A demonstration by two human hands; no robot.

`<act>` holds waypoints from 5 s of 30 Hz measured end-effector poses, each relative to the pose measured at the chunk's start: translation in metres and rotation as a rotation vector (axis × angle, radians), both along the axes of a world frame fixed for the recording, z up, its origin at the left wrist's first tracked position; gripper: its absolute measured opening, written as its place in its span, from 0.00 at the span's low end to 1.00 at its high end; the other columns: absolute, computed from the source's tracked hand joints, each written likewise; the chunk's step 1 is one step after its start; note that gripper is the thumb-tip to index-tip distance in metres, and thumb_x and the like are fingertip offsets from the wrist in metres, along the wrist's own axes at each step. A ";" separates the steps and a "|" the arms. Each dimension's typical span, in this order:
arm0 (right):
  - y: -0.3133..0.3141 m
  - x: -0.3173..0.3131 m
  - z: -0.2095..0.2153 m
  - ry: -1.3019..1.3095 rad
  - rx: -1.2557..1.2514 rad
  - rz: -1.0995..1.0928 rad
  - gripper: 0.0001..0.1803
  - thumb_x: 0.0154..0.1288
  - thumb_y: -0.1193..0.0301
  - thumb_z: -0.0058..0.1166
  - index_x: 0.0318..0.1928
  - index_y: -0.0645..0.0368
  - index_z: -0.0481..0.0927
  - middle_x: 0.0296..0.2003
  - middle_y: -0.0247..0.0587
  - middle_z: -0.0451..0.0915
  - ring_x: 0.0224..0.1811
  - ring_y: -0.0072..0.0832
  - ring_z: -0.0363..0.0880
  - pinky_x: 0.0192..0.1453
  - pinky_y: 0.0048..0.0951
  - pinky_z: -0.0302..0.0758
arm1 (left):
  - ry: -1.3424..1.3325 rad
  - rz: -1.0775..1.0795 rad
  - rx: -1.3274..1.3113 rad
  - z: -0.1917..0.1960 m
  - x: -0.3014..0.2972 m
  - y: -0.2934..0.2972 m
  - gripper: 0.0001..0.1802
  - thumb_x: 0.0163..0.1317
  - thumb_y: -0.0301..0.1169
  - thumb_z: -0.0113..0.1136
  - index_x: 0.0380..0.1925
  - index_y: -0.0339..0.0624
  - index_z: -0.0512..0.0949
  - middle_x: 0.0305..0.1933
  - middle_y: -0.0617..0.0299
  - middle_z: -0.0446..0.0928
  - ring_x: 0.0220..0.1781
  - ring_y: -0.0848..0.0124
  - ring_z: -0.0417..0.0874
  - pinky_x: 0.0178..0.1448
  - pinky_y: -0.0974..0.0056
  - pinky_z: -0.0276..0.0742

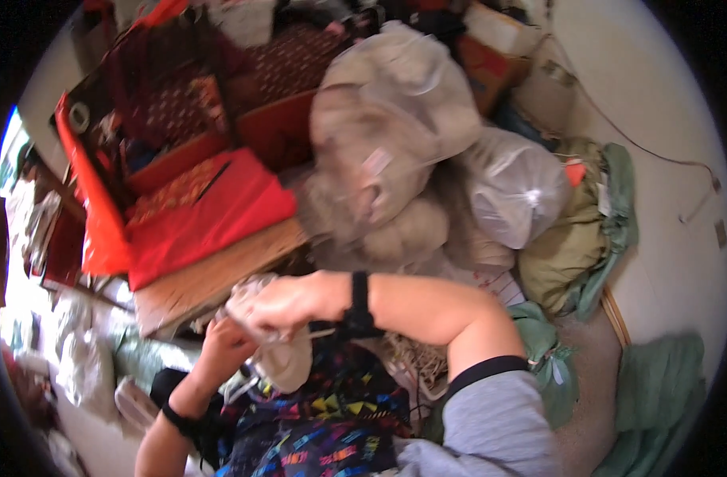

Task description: The recorder takes shoe components from a stack, places them into plastic bags, organizes them into larger sacks, and then laces a shoe.

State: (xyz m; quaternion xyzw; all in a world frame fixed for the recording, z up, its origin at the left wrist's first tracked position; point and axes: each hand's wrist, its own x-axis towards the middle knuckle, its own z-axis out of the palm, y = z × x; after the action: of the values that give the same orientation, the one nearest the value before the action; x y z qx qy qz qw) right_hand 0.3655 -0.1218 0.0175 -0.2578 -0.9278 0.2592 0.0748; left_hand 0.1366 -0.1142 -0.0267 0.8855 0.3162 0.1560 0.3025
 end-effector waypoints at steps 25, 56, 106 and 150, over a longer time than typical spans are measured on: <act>-0.054 -0.008 -0.011 0.112 0.249 -0.533 0.14 0.48 0.74 0.59 0.38 0.64 0.77 0.38 0.48 0.75 0.35 0.41 0.82 0.33 0.36 0.81 | -0.463 0.365 -0.361 0.018 0.030 -0.042 0.06 0.71 0.26 0.45 0.36 0.36 0.69 0.28 0.61 0.77 0.19 0.82 0.72 0.22 0.76 0.68; -0.037 0.001 -0.017 0.030 0.026 -0.399 0.16 0.46 0.70 0.61 0.39 0.57 0.77 0.40 0.48 0.74 0.40 0.48 0.78 0.39 0.42 0.77 | 0.018 -0.074 0.276 0.009 0.011 -0.027 0.15 0.57 0.25 0.57 0.46 0.47 0.71 0.29 0.53 0.80 0.27 0.54 0.82 0.28 0.54 0.78; -0.027 0.021 -0.002 0.012 0.032 -0.305 0.17 0.46 0.59 0.67 0.34 0.54 0.82 0.37 0.40 0.75 0.47 0.38 0.73 0.49 0.39 0.74 | 0.112 -0.285 -0.214 0.040 0.030 0.010 0.06 0.68 0.30 0.47 0.41 0.41 0.68 0.35 0.48 0.77 0.37 0.51 0.81 0.39 0.55 0.75; -0.058 0.005 -0.009 0.267 0.185 -0.509 0.11 0.50 0.70 0.65 0.27 0.61 0.76 0.41 0.42 0.66 0.47 0.39 0.66 0.52 0.36 0.67 | -0.796 0.315 -0.949 0.017 0.039 0.016 0.11 0.57 0.19 0.62 0.31 0.41 0.68 0.33 0.62 0.78 0.35 0.78 0.79 0.42 0.74 0.76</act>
State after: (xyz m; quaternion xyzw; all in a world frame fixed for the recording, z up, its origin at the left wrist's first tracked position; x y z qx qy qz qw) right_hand 0.3703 -0.1793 0.0087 -0.4380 -0.8349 0.1781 0.2819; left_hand 0.1758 -0.0987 -0.0100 0.4726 0.3406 0.3586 0.7294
